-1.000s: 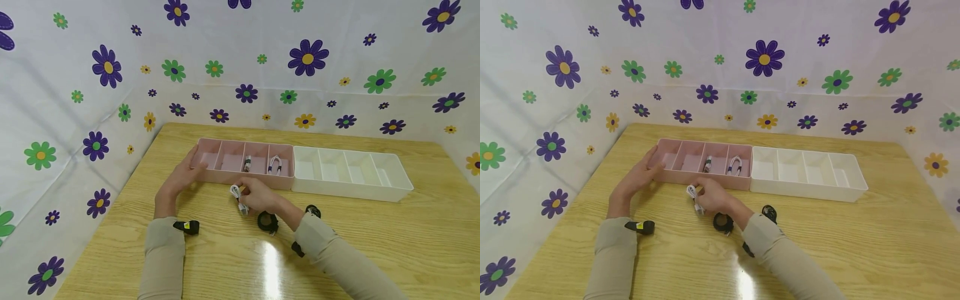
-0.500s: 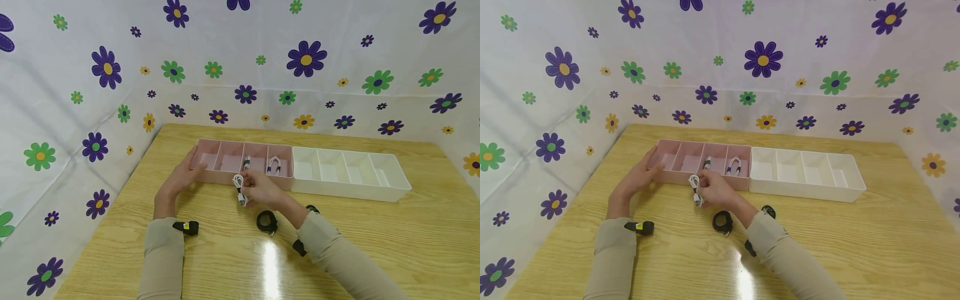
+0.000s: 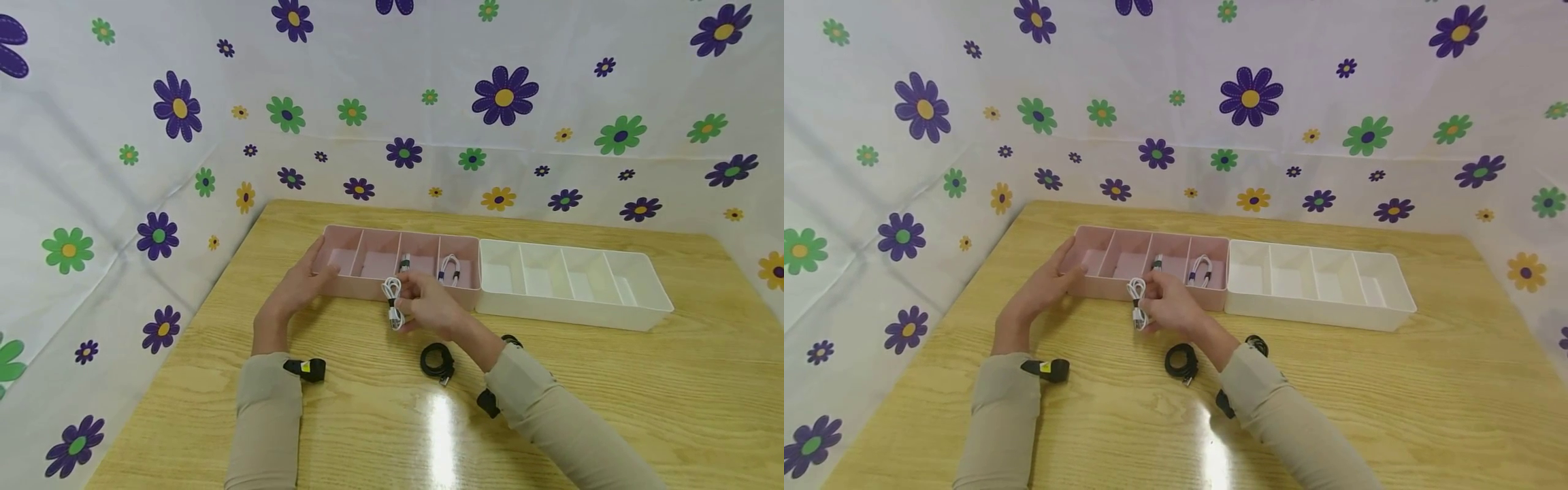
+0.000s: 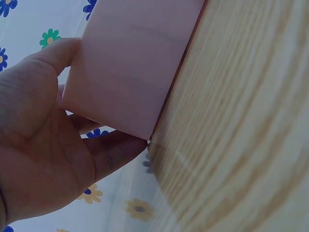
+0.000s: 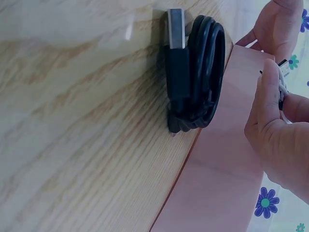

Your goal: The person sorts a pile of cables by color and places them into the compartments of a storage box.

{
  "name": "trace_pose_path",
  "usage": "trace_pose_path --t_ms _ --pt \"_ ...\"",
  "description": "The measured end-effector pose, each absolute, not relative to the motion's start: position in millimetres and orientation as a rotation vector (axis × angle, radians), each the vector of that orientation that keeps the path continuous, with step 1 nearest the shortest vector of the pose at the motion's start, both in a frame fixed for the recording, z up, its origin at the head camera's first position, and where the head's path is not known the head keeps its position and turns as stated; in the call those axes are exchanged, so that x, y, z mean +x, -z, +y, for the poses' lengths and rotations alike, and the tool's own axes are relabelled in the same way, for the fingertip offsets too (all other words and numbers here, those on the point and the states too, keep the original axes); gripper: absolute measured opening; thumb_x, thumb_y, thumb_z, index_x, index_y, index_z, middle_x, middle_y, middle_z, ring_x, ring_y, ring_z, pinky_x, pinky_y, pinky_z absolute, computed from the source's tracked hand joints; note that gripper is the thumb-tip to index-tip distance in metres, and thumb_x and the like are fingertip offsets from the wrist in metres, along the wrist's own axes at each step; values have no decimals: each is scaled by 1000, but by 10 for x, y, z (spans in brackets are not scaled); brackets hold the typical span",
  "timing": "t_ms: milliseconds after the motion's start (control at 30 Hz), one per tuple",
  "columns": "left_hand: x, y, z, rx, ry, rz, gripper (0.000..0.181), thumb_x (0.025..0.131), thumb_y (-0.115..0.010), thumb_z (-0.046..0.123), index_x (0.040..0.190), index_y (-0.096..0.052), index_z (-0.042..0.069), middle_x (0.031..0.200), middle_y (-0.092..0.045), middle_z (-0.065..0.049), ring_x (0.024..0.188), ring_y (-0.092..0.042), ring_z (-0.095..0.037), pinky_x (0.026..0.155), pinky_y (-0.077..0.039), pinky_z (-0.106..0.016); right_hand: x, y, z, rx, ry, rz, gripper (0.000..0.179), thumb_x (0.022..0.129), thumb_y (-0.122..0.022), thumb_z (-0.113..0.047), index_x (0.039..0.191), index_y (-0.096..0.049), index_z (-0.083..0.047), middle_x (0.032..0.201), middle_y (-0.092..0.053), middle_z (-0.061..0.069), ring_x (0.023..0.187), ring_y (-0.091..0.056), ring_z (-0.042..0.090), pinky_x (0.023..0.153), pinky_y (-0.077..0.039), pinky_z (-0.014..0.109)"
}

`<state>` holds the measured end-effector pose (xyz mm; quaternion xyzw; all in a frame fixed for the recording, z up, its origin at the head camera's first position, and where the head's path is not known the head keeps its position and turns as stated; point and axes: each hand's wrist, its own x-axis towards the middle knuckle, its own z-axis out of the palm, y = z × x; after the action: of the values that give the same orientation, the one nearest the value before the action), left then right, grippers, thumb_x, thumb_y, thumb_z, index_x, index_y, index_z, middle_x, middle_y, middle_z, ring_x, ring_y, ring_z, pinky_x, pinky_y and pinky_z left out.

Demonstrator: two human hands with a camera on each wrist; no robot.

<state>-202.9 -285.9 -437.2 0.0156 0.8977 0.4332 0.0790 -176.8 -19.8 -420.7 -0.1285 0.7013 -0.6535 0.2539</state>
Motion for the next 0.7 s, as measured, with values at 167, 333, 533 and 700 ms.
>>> trace_pose_path --t_ms 167,333,533,700 --pt "-2029 4372 -2859 49 -1296 2687 74 96 -45 51 152 0 33 159 -9 -6 144 -11 -32 114 -13 -55 -1773 4180 -207 -381 1790 1911 35 94 -49 4 129 -47 -2 95 -55 17 76 -60 25 69 -56 49" --pt "-2029 4380 -2864 43 -1306 2674 74 96 -45 51 152 0 33 158 -9 -7 144 -11 -33 114 -12 -55 -1780 4179 -217 -373 1805 1899 35 94 -49 4 128 -47 -1 98 -55 19 77 -60 26 71 -56 50" --pt "-2024 4378 -2873 47 -1320 2669 73 97 -45 48 152 0 33 158 -10 -7 143 -12 -32 114 -13 -54 -1788 4171 -226 -368 1817 1867 35 94 -49 4 129 -46 -1 102 -54 20 80 -60 27 73 -55 53" --pt "-2030 4389 -2872 54 -1325 2675 73 97 -46 47 153 -1 33 158 -10 -7 144 -11 -31 114 -12 -54 -1787 4149 -225 -352 1820 1870 38 94 -50 3 132 -44 -2 106 -53 22 83 -60 28 73 -55 51"
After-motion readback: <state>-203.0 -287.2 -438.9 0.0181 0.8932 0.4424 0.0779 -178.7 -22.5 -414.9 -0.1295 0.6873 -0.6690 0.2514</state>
